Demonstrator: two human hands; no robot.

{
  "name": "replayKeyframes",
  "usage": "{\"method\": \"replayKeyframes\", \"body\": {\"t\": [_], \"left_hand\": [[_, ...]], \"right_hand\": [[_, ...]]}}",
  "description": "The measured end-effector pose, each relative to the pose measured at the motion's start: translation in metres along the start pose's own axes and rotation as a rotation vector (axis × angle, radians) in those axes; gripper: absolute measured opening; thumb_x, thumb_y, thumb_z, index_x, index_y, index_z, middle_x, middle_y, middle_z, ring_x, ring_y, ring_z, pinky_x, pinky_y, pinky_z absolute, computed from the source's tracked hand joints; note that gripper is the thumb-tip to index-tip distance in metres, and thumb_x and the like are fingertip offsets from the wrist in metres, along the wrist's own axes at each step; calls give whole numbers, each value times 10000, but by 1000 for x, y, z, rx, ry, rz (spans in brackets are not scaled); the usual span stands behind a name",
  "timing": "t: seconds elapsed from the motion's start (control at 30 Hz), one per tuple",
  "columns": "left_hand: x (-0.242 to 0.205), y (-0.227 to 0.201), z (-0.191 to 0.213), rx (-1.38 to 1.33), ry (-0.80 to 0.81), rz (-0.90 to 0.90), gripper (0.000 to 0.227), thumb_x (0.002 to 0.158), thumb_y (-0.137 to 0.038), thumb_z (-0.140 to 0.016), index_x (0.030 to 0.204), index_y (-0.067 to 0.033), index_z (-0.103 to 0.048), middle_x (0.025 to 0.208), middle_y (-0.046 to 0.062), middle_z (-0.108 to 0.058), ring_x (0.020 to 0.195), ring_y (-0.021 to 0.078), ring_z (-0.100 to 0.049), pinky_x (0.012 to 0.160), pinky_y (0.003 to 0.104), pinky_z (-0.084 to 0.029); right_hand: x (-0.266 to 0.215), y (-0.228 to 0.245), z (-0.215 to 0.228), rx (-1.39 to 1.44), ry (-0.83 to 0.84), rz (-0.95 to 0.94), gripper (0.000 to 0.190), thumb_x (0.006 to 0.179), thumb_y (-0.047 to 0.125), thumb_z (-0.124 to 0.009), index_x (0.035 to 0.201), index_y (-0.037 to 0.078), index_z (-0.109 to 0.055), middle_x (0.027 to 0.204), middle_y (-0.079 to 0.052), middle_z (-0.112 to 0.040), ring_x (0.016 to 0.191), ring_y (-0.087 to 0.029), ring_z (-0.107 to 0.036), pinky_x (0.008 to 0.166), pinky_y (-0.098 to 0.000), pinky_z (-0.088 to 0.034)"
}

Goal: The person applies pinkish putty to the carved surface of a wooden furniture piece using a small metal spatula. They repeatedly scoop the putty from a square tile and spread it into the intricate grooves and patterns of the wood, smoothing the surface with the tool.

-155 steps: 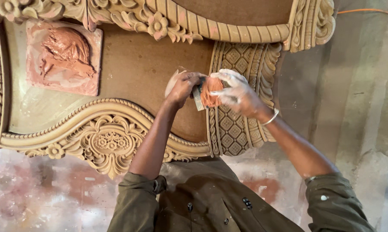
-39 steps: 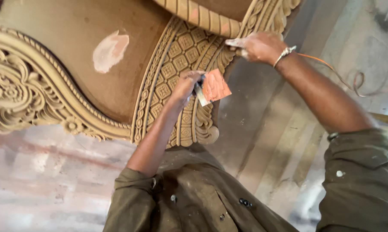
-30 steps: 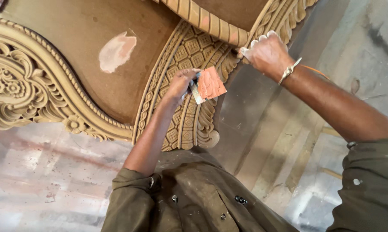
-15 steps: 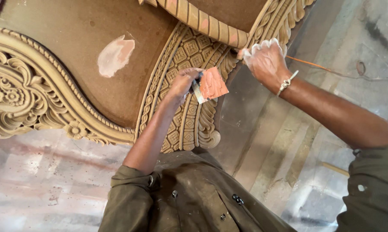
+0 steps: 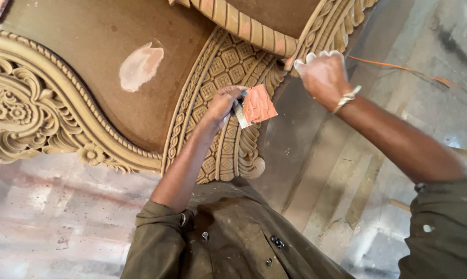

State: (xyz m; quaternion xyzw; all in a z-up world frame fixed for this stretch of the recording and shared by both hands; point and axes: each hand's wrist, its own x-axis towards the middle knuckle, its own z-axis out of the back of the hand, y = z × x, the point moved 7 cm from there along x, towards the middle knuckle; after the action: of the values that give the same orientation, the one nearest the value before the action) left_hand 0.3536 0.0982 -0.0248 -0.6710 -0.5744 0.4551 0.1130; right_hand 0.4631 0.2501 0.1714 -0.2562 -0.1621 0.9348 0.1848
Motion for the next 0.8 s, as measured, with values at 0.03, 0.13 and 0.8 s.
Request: {"method": "replayKeyframes", "body": {"t": [0.03,0.13,0.8], "left_hand": [[-2,1,-7,-41,40,-1,274,959,-155,-562,1063,-2,-764,780,49,-697,575,106,-582,477,259,-442],[-5,-1,-35,-221,205,19,304,944,-118,-531,1138,11,-725,914,99,-752,715,148,-684,625,270,-536],[-8,31,-69,124,-17,-59,285,994,-209,-586,1088,-1,-757,738,20,-630,574,106,-521,505,270,-399]], "right_hand": [[-15,-3,8,92,-11,-3,399,955,225,-621,1351,261,-643,962,-80,-711,846,-247,-682,777,-437,-495],[-42,11,6,664,148,56,730,859,190,-623,1554,315,-440,1092,-90,-717,812,-220,-668,716,-360,-544],[-145,33,-19,1082,-538,-29,495,809,-56,-539,1189,162,-769,1258,-106,-642,1101,-282,-628,960,-400,-511]]}}
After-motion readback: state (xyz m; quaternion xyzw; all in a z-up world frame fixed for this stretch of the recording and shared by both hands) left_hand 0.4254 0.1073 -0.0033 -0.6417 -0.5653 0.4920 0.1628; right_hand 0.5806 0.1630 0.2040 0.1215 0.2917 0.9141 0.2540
